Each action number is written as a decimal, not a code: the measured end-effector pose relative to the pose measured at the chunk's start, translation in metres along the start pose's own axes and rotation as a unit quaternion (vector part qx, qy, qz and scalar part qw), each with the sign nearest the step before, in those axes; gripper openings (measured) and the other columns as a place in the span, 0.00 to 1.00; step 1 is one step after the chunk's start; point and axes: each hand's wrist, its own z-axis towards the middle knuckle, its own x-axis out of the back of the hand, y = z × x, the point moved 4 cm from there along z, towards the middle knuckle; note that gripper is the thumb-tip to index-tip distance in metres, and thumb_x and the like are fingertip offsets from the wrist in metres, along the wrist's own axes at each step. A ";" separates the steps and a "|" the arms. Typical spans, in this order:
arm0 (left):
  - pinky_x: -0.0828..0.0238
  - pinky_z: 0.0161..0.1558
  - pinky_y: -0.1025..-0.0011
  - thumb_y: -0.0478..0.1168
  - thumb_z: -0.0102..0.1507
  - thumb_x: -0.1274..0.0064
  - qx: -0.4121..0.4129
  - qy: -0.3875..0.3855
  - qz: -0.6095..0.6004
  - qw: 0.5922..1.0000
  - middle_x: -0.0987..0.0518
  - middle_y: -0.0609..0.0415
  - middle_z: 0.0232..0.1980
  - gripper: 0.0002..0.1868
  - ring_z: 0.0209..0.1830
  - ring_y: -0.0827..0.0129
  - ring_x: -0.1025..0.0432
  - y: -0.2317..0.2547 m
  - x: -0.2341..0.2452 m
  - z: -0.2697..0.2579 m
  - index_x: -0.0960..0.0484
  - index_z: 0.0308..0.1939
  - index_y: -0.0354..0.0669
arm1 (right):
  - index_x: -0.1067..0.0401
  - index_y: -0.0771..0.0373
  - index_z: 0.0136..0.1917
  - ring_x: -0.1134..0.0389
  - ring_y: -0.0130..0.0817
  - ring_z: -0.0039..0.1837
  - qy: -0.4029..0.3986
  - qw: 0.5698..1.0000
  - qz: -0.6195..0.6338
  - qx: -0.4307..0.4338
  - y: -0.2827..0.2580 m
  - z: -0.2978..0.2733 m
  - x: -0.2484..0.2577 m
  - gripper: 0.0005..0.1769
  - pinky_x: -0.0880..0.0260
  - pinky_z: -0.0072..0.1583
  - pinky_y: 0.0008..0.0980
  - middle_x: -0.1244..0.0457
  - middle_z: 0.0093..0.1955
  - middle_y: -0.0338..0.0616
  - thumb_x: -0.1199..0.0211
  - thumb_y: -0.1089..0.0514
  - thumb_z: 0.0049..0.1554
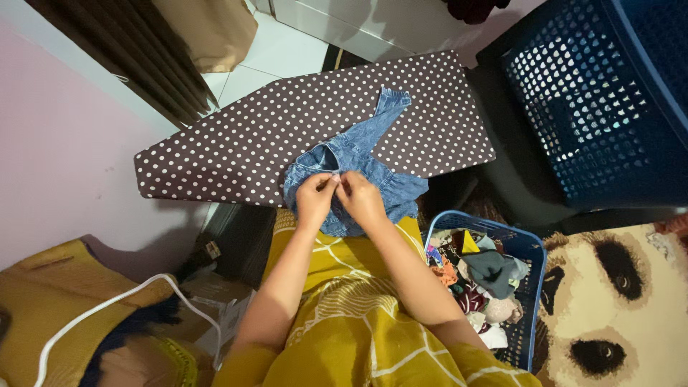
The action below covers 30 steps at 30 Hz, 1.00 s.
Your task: The person folds several pieces of clothing, including a blue denim top, a patterned dress, and smaller items, and places them into a blue laundry basket.
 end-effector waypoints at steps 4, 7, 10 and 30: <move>0.26 0.38 0.75 0.38 0.64 0.40 0.042 -0.023 0.014 0.999 0.14 0.53 0.35 0.09 0.32 0.77 0.23 -0.008 0.002 0.002 0.14 0.41 0.33 | 0.27 0.65 0.47 0.28 0.48 0.39 -0.018 0.998 0.050 -0.037 0.023 -0.004 -0.014 0.08 0.28 0.41 0.41 0.32 0.39 0.53 0.36 0.58 0.61; 0.26 0.38 0.77 0.38 0.65 0.40 0.002 -0.037 -0.006 0.999 0.14 0.53 0.37 0.09 0.34 0.78 0.23 -0.003 0.003 0.001 0.16 0.43 0.34 | 0.30 0.65 0.48 0.30 0.38 0.34 -0.116 0.826 0.467 -0.294 0.061 -0.008 -0.038 0.07 0.27 0.39 0.35 0.33 0.35 0.46 0.41 0.58 0.64; 0.26 0.41 0.72 0.39 0.65 0.41 -0.054 -0.012 0.026 0.998 0.17 0.55 0.38 0.10 0.35 0.74 0.23 0.017 0.003 -0.005 0.18 0.45 0.36 | 0.30 0.66 0.49 0.32 0.31 0.32 -0.137 0.665 0.653 -0.336 0.073 -0.011 -0.043 0.05 0.28 0.37 0.31 0.33 0.34 0.43 0.44 0.61 0.64; 0.28 0.51 0.73 0.41 0.62 0.37 0.013 -0.112 0.074 0.991 0.14 0.50 0.47 0.18 0.47 0.73 0.23 0.053 0.070 0.021 0.16 0.52 0.33 | 0.36 0.50 0.71 0.29 0.55 0.58 -0.224 0.961 -0.102 -0.126 0.125 0.083 -0.024 0.39 0.30 0.60 0.47 0.31 0.54 0.55 0.29 0.49 0.47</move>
